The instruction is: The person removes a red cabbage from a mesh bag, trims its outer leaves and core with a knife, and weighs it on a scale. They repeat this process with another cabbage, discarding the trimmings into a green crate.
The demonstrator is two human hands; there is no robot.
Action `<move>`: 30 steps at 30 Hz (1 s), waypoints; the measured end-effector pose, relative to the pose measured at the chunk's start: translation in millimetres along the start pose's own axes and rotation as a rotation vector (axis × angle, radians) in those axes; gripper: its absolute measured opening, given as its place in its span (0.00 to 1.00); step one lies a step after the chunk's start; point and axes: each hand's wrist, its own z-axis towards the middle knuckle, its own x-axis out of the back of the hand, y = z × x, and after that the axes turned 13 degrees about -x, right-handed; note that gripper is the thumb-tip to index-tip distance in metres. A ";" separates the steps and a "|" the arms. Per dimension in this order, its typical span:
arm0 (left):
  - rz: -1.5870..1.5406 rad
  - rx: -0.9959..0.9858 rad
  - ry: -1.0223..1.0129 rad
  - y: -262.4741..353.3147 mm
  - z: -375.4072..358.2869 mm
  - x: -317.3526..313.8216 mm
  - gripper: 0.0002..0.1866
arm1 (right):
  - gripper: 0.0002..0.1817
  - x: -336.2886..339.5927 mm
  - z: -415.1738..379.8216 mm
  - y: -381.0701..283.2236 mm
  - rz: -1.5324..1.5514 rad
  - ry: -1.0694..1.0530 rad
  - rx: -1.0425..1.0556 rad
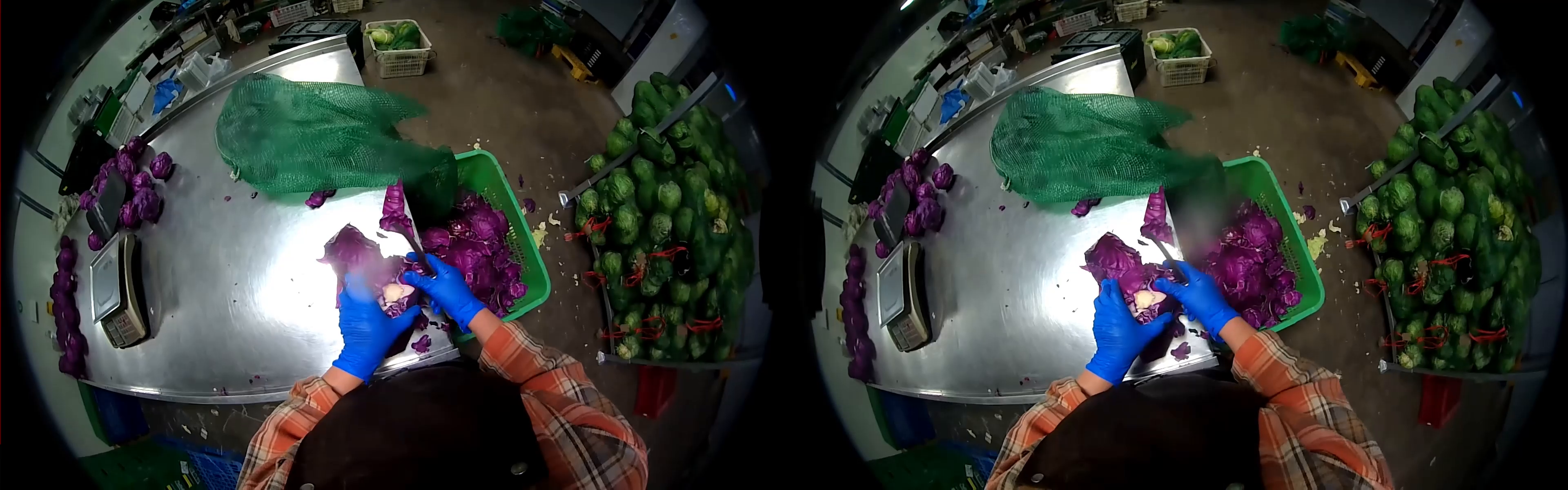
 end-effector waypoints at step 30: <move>-0.791 0.470 0.189 -62.5 -5.8 13.6 0.41 | 0.42 -20.6 -7.6 -7.2 -0.204 -0.224 -0.050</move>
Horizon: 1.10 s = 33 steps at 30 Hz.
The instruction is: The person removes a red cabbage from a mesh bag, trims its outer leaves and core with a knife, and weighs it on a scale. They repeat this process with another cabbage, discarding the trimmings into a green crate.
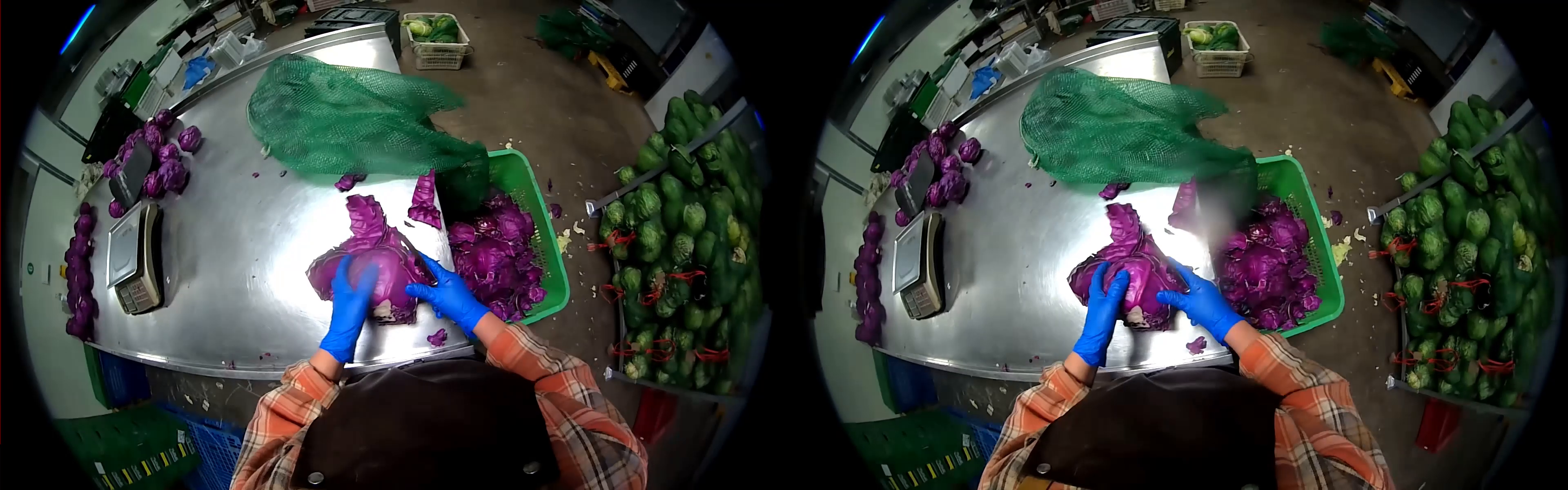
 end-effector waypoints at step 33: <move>0.419 -0.457 -0.394 11.7 0.5 -20.0 0.63 | 0.25 42.0 55.1 6.9 -0.126 0.273 0.543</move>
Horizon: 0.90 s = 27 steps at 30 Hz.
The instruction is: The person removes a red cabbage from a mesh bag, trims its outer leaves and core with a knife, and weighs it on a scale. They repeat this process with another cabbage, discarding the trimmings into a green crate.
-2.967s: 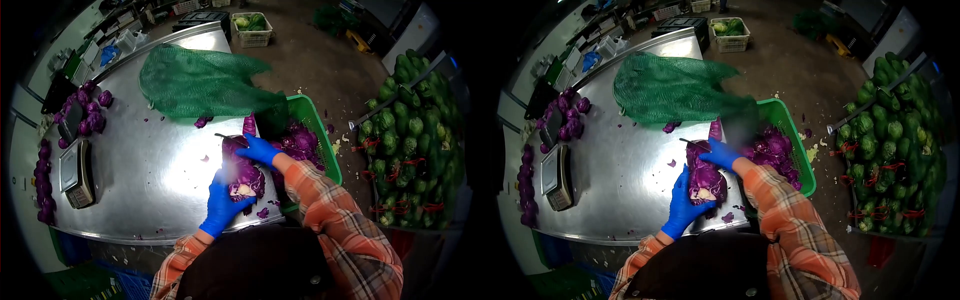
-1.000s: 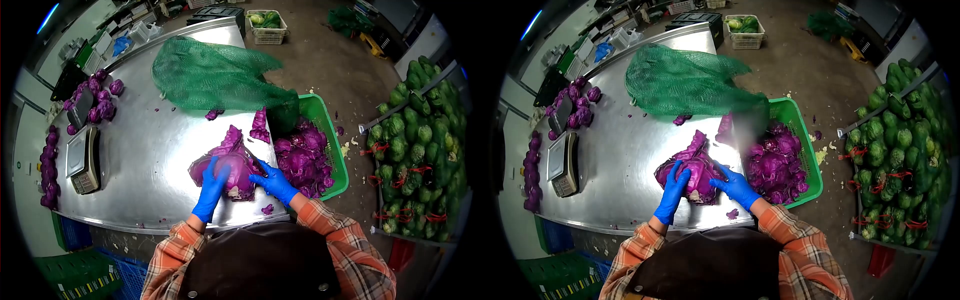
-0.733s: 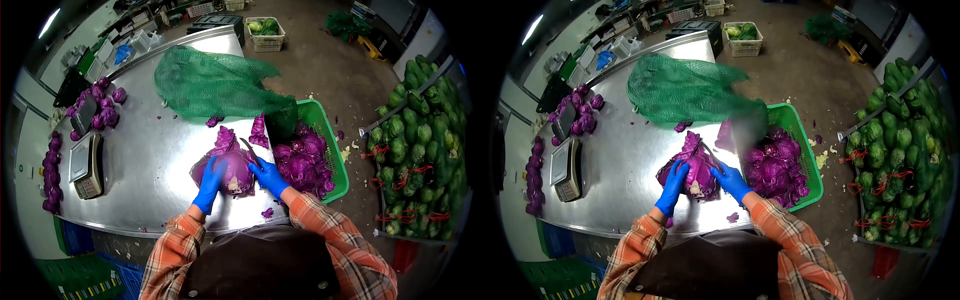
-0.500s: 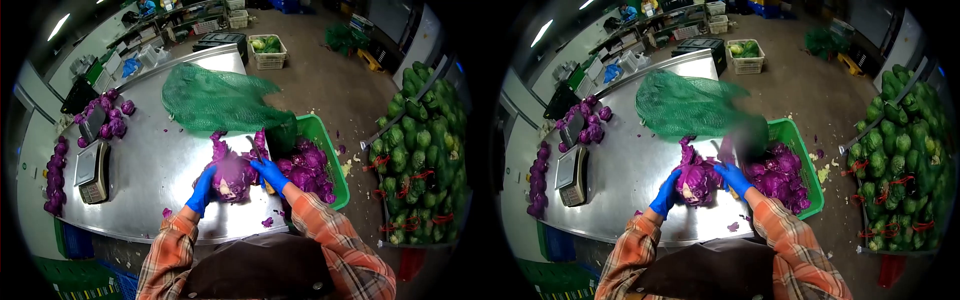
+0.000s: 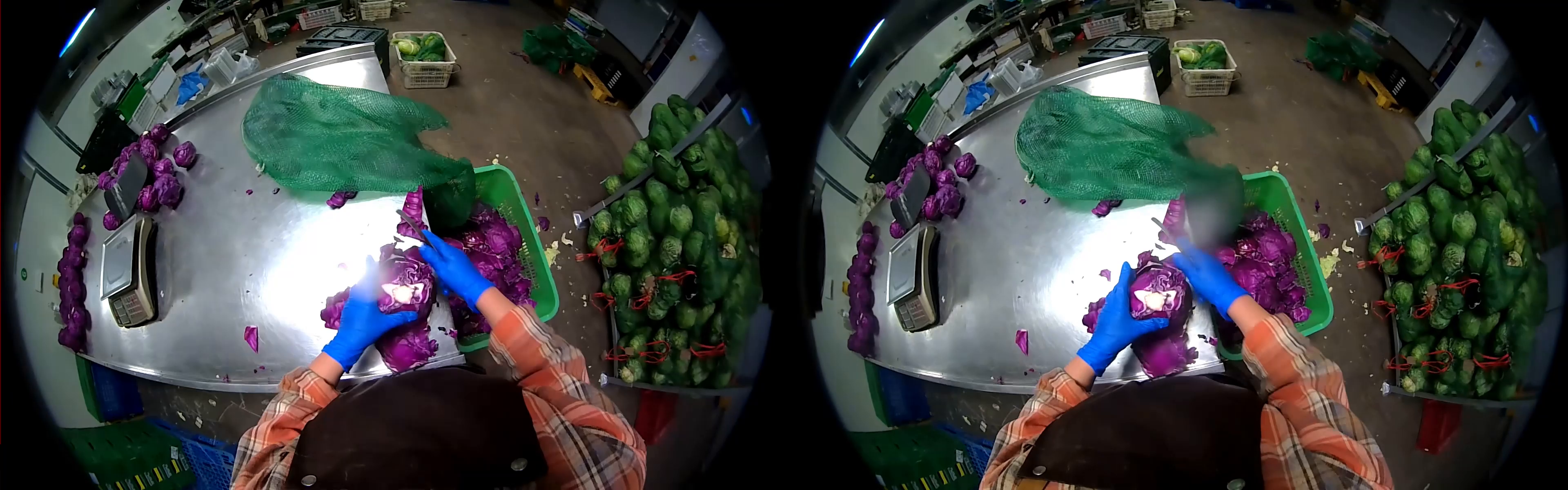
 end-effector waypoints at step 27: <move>0.253 -0.054 0.069 13.4 -10.2 -23.6 0.59 | 0.30 2.2 -10.0 25.8 -0.240 0.097 -0.274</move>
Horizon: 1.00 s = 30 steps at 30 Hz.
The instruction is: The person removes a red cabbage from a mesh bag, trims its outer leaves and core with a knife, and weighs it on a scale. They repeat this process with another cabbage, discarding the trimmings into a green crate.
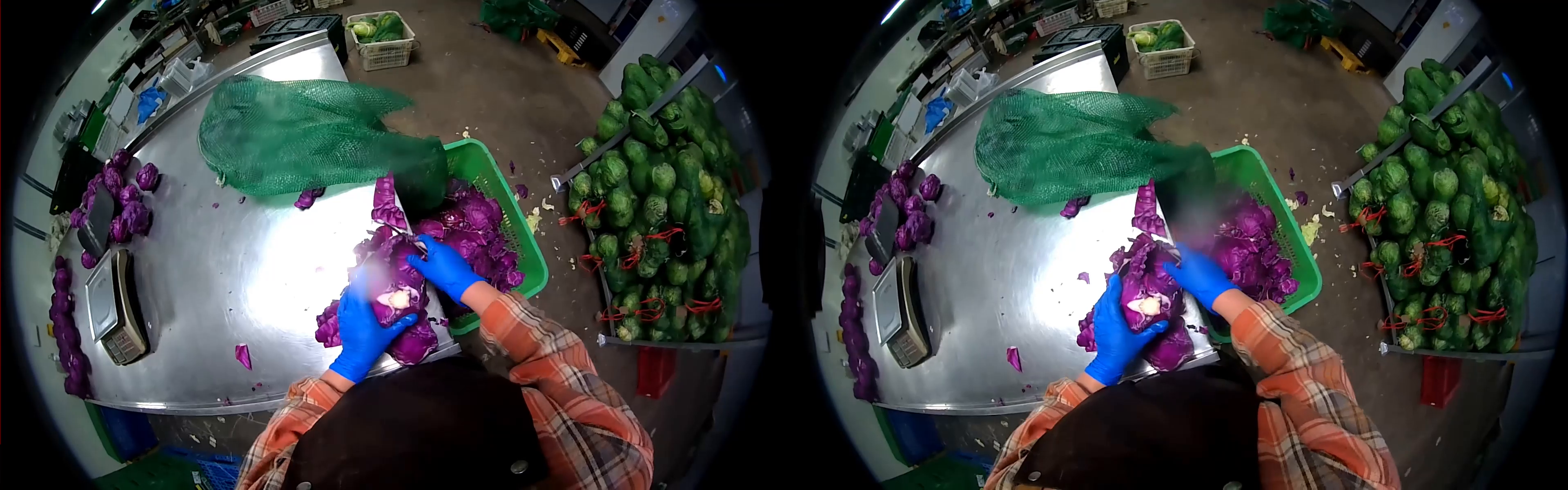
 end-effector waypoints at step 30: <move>0.065 -0.042 -0.099 17.7 -16.4 12.4 0.64 | 0.31 -11.7 -96.0 3.8 0.636 -0.065 -0.251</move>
